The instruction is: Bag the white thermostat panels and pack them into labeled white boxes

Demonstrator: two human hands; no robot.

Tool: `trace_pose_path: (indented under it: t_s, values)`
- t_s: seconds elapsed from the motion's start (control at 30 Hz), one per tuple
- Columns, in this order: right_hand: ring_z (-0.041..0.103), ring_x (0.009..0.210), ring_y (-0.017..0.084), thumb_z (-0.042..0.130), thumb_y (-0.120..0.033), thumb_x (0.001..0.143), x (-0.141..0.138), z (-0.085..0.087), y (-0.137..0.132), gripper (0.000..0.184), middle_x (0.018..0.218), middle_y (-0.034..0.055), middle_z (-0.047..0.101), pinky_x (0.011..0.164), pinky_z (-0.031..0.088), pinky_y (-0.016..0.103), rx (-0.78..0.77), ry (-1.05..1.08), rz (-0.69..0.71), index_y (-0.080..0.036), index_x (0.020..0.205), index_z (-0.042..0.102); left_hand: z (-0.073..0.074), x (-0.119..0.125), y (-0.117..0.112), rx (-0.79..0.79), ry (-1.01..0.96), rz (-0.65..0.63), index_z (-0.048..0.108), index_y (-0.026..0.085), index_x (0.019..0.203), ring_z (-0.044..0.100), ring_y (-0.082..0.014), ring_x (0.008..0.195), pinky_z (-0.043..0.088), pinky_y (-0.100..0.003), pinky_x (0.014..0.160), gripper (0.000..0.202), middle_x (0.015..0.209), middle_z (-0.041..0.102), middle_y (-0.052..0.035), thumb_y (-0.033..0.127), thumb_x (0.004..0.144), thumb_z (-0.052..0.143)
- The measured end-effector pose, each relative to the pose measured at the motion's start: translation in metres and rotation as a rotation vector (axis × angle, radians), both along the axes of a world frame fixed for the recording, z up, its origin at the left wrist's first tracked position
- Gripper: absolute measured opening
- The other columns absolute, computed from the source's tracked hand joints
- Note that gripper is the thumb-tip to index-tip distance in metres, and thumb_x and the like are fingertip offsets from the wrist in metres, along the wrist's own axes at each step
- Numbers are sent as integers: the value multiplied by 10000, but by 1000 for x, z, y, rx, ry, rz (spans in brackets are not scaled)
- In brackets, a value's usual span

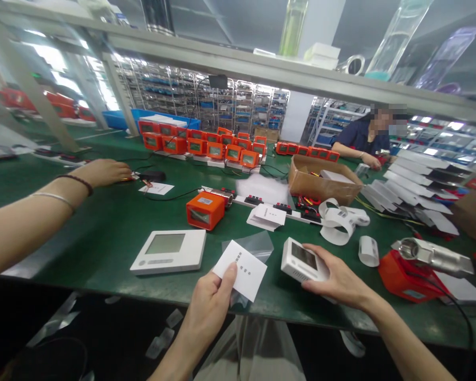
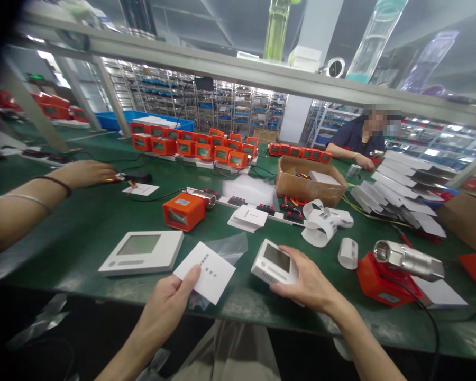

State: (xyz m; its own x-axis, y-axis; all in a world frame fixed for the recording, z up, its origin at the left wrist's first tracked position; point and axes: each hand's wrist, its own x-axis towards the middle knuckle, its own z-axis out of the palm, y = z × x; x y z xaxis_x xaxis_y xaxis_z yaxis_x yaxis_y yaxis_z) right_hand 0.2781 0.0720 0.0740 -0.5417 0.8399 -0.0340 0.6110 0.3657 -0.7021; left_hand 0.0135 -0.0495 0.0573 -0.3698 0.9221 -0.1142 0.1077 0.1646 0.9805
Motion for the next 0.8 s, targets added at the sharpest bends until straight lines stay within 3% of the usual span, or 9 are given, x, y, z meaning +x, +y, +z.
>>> trace_pose_path:
  t_s: [0.17,0.3,0.43,0.57,0.7,0.8]
  values:
    - [619,1038,320,507,-645,767,9,0,2,684,1163,134,650,892,465,481,-583,646,-82,-198,1284,507,3,11,3,41,77,-61,593,151,599,538,-191,633,385,-260,579,492,637,606,-41,559,835,452]
    - [639,1008,319,416,-669,802,-7,1,-5,659,1103,142,680,840,493,474,-649,806,-85,-186,1228,558,7,21,4,71,143,-94,581,169,608,538,-190,633,380,-264,572,457,618,566,-24,503,870,413]
    - [631,1008,313,554,-585,775,-41,17,-22,626,1142,144,656,823,504,439,-504,696,65,-177,1250,533,11,31,7,72,178,-112,563,176,577,547,-192,623,382,-261,551,440,586,545,-24,457,878,408]
    - [534,1147,287,693,-426,720,-69,26,-40,689,1282,110,556,981,415,449,-165,468,151,-207,1323,441,12,32,8,115,100,-183,640,147,709,587,-200,728,442,-265,637,382,740,646,-58,386,883,399]
    - [481,1182,291,751,-353,655,-81,21,-52,822,1324,125,488,1017,381,468,225,184,124,-202,1366,367,12,17,3,163,-142,-332,681,139,830,607,-214,827,477,-290,754,228,824,685,-43,228,762,482]
    - [444,1209,307,755,-364,649,-85,17,-56,860,1331,152,461,1023,381,482,420,98,166,-173,1381,346,10,6,0,163,-369,-526,673,129,959,623,-245,885,480,-343,840,326,903,697,-56,247,663,604]
